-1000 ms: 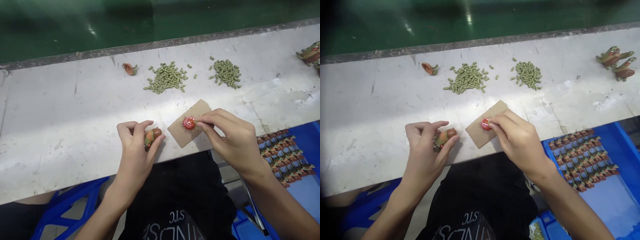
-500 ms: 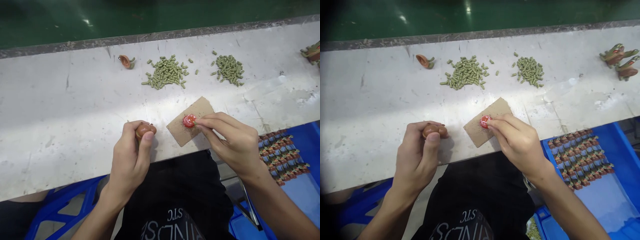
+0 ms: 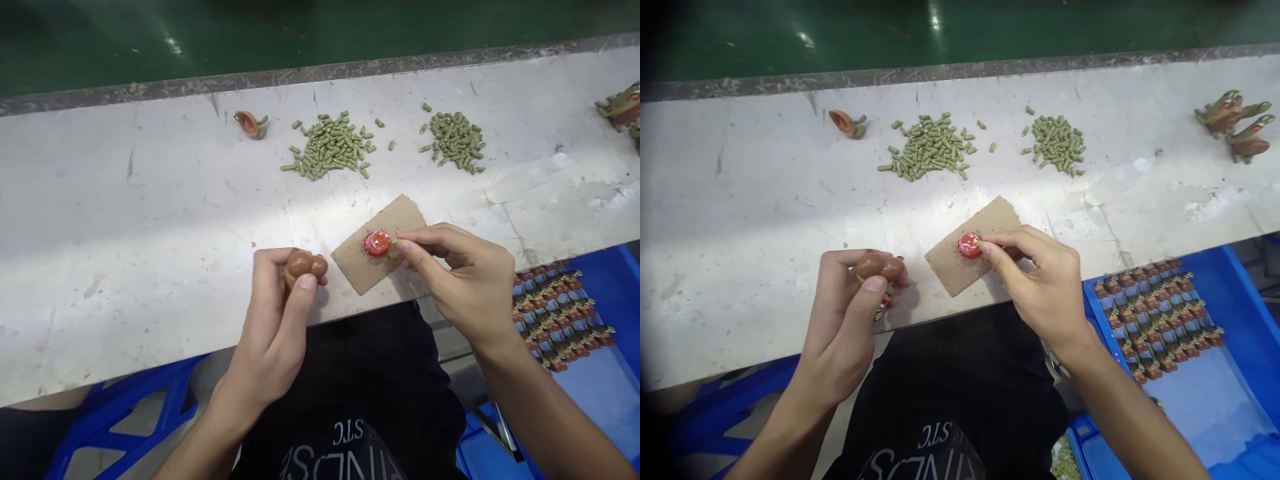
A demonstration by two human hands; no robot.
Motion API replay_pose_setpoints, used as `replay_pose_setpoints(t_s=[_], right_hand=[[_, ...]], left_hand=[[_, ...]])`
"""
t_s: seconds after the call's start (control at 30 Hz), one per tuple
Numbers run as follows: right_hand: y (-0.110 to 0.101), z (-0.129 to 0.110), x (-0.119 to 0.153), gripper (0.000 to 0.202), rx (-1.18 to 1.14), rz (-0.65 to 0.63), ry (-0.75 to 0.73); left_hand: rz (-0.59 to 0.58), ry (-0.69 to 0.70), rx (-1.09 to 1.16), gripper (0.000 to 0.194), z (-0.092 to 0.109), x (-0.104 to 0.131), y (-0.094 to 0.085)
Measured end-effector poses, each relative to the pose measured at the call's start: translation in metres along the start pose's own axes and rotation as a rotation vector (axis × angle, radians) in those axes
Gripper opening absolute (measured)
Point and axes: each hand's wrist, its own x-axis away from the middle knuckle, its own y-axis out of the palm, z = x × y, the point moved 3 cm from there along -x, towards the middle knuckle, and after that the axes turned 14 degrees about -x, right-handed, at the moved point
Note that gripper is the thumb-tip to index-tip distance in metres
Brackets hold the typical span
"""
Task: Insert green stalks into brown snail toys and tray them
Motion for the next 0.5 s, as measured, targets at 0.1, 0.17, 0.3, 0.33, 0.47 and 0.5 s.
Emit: replay_pose_setpoints(t_s=[0.1, 0.17, 0.3, 0.33, 0.47, 0.5], right_hand=[[0.001, 0.007, 0.000, 0.007, -0.076, 0.034, 0.079], [0.002, 0.008, 0.000, 0.006, -0.112, 0.059, 0.102], [0.004, 0.004, 0.001, 0.005, -0.261, 0.122, 0.185], [0.005, 0.001, 0.001, 0.005, -0.316, 0.126, 0.208], [0.009, -0.008, 0.003, 0.007, -0.474, 0.063, 0.299], [0.010, -0.010, 0.003, 0.008, -0.492, 0.050, 0.316]], left_hand=[[-0.118, -0.080, 0.071, 0.014, 0.006, -0.002, 0.006], [-0.163, -0.118, 0.117, 0.016, 0.009, -0.003, 0.010], [-0.190, -0.157, 0.165, 0.018, 0.015, -0.004, 0.017], [-0.199, -0.162, 0.179, 0.018, 0.017, -0.005, 0.018], [-0.270, -0.153, 0.244, 0.017, 0.024, -0.009, 0.027], [-0.279, -0.149, 0.258, 0.017, 0.025, -0.010, 0.029]])
